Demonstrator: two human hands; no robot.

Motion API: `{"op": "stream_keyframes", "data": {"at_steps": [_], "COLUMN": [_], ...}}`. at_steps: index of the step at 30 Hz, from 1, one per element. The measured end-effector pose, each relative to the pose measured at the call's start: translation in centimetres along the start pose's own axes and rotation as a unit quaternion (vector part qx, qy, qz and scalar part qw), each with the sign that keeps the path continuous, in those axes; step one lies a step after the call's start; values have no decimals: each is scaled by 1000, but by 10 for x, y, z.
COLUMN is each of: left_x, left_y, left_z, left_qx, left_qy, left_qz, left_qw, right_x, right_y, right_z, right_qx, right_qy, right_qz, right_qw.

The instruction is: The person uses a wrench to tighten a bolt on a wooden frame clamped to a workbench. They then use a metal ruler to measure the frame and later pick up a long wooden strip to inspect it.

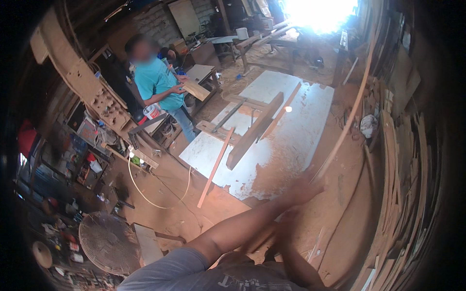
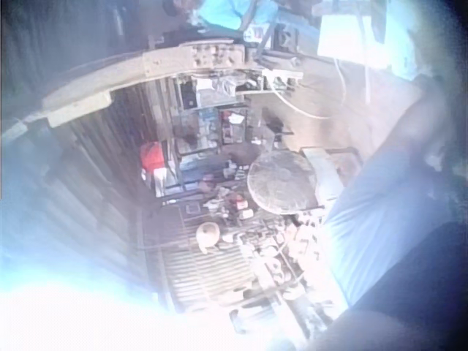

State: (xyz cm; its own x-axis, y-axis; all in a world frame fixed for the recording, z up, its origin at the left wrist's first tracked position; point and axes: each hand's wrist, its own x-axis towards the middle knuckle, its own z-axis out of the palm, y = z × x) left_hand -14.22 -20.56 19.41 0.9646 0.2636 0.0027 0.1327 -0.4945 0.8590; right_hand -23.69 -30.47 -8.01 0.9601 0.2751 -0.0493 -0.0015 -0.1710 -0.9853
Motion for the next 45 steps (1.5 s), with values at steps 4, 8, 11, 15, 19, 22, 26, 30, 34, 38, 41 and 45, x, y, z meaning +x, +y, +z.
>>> {"op": "stream_keyframes", "data": {"at_steps": [4,8,11,15,19,22,26,30,34,38,41,45], "left_x": [-48,-174,-295,-490,-619,-700,-634,-525,-496,-561,-633,-711], "left_y": [-23,-84,-119,-189,-204,-268,-234,-191,-202,-224,-228,-219], "left_z": [-58,-113,-137,-133,-146,-151,-184,-214,-208,-205,-209,-218], "left_qx": [-7,-60,-12,34,37,77,79,75,-2,28,-3,107], "left_qy": [-13,95,112,70,32,49,139,109,76,77,78,55], "left_qz": [-113,-78,-125,-261,-362,-309,-232,-146,-165,-227,-314,-432], "left_qw": [993,991,986,962,931,947,960,980,983,970,946,894], "right_x": [-58,-35,46,67,49,-4,-102,-212,-278,-259,-159,-82], "right_y": [-61,-81,-93,-292,-314,-262,-206,-160,-182,-130,-125,-217], "right_z": [54,37,17,30,58,103,173,233,234,204,191,190], "right_qx": [-222,-170,325,481,446,408,364,330,209,22,111,182], "right_qy": [-207,-318,-159,-154,-114,-105,-49,-95,-208,-256,-132,-97], "right_qz": [-132,-174,-61,113,197,215,216,251,255,27,140,106], "right_qw": [944,916,930,856,866,881,905,905,921,966,975,973]}}
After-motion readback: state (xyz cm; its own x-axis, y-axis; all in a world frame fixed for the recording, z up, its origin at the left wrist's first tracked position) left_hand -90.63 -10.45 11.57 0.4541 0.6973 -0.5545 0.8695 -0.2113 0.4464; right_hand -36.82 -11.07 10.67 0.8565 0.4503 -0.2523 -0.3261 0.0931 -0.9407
